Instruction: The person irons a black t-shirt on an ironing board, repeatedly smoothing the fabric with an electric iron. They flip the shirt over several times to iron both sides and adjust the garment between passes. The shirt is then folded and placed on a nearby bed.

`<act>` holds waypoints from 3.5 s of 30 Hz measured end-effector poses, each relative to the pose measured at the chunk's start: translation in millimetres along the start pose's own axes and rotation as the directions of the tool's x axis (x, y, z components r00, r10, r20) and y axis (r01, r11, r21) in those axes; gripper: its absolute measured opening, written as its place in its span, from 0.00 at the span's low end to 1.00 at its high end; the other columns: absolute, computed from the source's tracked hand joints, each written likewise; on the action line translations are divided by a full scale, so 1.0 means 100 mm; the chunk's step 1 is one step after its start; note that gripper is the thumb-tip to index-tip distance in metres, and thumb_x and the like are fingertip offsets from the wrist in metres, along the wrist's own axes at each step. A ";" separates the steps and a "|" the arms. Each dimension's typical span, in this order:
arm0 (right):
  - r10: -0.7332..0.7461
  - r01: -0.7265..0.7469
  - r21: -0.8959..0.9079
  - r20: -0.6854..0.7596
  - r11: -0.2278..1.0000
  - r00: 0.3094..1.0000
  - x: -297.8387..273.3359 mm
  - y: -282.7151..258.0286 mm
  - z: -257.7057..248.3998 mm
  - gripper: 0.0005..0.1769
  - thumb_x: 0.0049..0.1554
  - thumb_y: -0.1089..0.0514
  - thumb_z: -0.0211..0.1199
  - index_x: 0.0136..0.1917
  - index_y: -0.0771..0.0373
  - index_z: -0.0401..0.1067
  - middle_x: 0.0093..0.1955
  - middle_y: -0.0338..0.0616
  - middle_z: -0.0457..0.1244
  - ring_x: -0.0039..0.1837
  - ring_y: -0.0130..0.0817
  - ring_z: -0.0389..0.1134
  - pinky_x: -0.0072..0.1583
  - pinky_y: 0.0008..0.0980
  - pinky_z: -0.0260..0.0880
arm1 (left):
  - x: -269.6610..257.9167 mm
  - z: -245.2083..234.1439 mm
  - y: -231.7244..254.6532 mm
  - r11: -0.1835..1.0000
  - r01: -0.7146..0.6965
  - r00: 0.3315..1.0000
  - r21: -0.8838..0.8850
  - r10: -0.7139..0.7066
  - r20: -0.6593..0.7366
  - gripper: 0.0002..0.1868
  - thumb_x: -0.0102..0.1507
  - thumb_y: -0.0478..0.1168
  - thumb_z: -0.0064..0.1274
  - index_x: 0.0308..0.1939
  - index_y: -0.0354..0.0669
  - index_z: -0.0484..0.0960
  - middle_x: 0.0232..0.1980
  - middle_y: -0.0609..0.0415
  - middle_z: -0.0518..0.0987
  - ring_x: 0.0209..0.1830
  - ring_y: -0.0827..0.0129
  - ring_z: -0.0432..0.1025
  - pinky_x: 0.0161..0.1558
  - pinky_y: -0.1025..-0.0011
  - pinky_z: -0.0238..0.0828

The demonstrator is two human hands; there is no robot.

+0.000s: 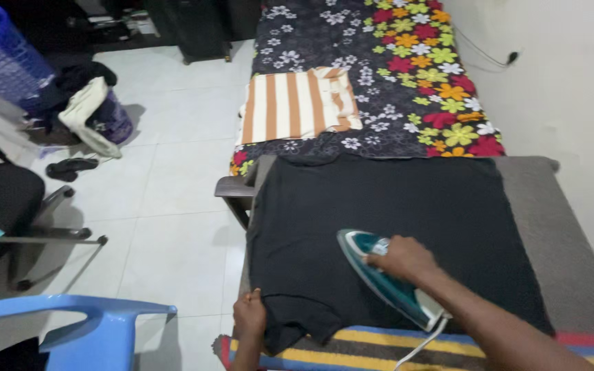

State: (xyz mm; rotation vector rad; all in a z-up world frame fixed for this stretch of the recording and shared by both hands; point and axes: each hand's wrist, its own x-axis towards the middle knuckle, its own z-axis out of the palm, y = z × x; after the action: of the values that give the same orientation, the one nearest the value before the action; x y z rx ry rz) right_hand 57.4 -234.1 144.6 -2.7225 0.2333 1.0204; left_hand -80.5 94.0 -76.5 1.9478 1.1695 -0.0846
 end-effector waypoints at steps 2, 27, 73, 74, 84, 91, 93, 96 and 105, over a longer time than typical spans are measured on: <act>0.042 -0.041 0.109 -0.008 0.993 0.999 0.05 0.41 -0.06 0.30 0.53 0.32 0.65 0.43 0.61 0.85 0.40 0.48 0.76 0.38 0.36 0.78 0.46 0.35 0.77 | 0.01 0.01 -0.04 0.990 -0.127 0.991 0.056 0.129 -0.034 0.21 0.64 0.52 0.52 0.38 0.35 0.85 0.43 0.31 0.82 0.48 0.35 0.75 0.52 0.48 0.70; -0.361 0.415 -0.265 0.229 0.870 0.904 -0.50 0.57 0.02 0.36 0.48 0.29 0.69 0.51 0.64 0.79 0.46 0.53 0.72 0.49 0.44 0.74 0.54 0.43 0.74 | -1.13 0.13 1.49 0.746 -0.499 0.864 0.441 0.465 0.193 0.38 0.58 0.48 0.56 0.67 0.28 0.67 0.65 0.30 0.72 0.70 0.40 0.65 0.73 0.46 0.57; -0.072 0.062 0.088 0.121 0.994 0.990 0.40 -0.40 -0.30 0.34 0.51 0.33 0.69 0.50 0.68 0.77 0.35 0.55 0.71 0.36 0.42 0.77 0.39 0.42 0.78 | 1.16 0.38 2.59 0.639 -0.679 0.649 0.362 0.753 -0.110 0.21 0.57 0.41 0.60 0.49 0.33 0.76 0.50 0.37 0.74 0.54 0.42 0.67 0.54 0.48 0.65; -0.130 0.127 0.036 0.107 0.991 0.986 0.47 -0.50 -0.32 0.34 0.51 0.33 0.69 0.50 0.67 0.78 0.35 0.56 0.71 0.36 0.42 0.77 0.40 0.42 0.78 | 1.22 0.37 2.59 0.625 -0.685 0.636 0.374 0.764 -0.110 0.17 0.59 0.42 0.60 0.46 0.35 0.76 0.49 0.37 0.74 0.53 0.42 0.68 0.54 0.48 0.66; -0.239 0.235 -0.154 -0.006 0.960 0.971 1.44 -1.23 -0.97 0.37 0.50 0.27 0.65 0.52 0.63 0.78 0.41 0.54 0.72 0.40 0.43 0.77 0.49 0.42 0.78 | 1.32 0.48 2.49 0.616 -0.721 0.590 0.316 0.786 -0.186 0.10 0.68 0.39 0.50 0.39 0.35 0.70 0.40 0.41 0.71 0.42 0.44 0.69 0.44 0.50 0.67; -0.156 0.156 -0.004 0.038 0.988 0.987 1.63 -1.60 -1.06 0.33 0.50 0.31 0.67 0.48 0.64 0.79 0.44 0.53 0.73 0.43 0.43 0.78 0.51 0.41 0.78 | 1.27 0.40 2.56 0.695 -0.684 0.683 0.224 0.717 -0.137 0.24 0.63 0.55 0.58 0.39 0.37 0.69 0.39 0.42 0.71 0.39 0.42 0.71 0.40 0.48 0.68; -0.183 0.182 0.021 0.099 0.983 0.978 1.51 -1.61 -1.00 0.31 0.50 0.32 0.67 0.46 0.63 0.80 0.44 0.52 0.73 0.45 0.44 0.79 0.52 0.41 0.77 | 1.27 0.40 2.59 0.696 -0.684 0.694 0.220 0.713 -0.097 0.24 0.64 0.57 0.58 0.38 0.39 0.69 0.40 0.43 0.71 0.40 0.44 0.72 0.40 0.49 0.69; -0.318 0.320 -0.008 0.102 0.947 0.943 1.11 -1.48 -0.78 0.30 0.47 0.34 0.70 0.45 0.64 0.80 0.46 0.55 0.72 0.50 0.49 0.75 0.54 0.45 0.75 | 1.27 0.42 2.61 0.721 -0.644 0.715 0.254 0.686 -0.134 0.25 0.62 0.57 0.59 0.37 0.39 0.69 0.39 0.44 0.72 0.39 0.43 0.72 0.38 0.48 0.69; -0.220 0.227 -0.119 0.067 0.966 0.973 0.95 -0.90 -0.65 0.37 0.54 0.28 0.63 0.50 0.68 0.76 0.41 0.56 0.70 0.43 0.47 0.75 0.51 0.46 0.78 | 1.31 0.48 2.54 0.721 -0.628 0.720 0.294 0.681 -0.131 0.26 0.63 0.58 0.60 0.37 0.39 0.70 0.39 0.44 0.73 0.39 0.43 0.72 0.40 0.48 0.69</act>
State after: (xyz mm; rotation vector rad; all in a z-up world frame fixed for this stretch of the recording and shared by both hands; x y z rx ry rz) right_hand 189.2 -171.5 143.7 -2.7477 -0.1510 1.0728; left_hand 200.7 99.2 -8.0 2.5344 0.5370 0.4194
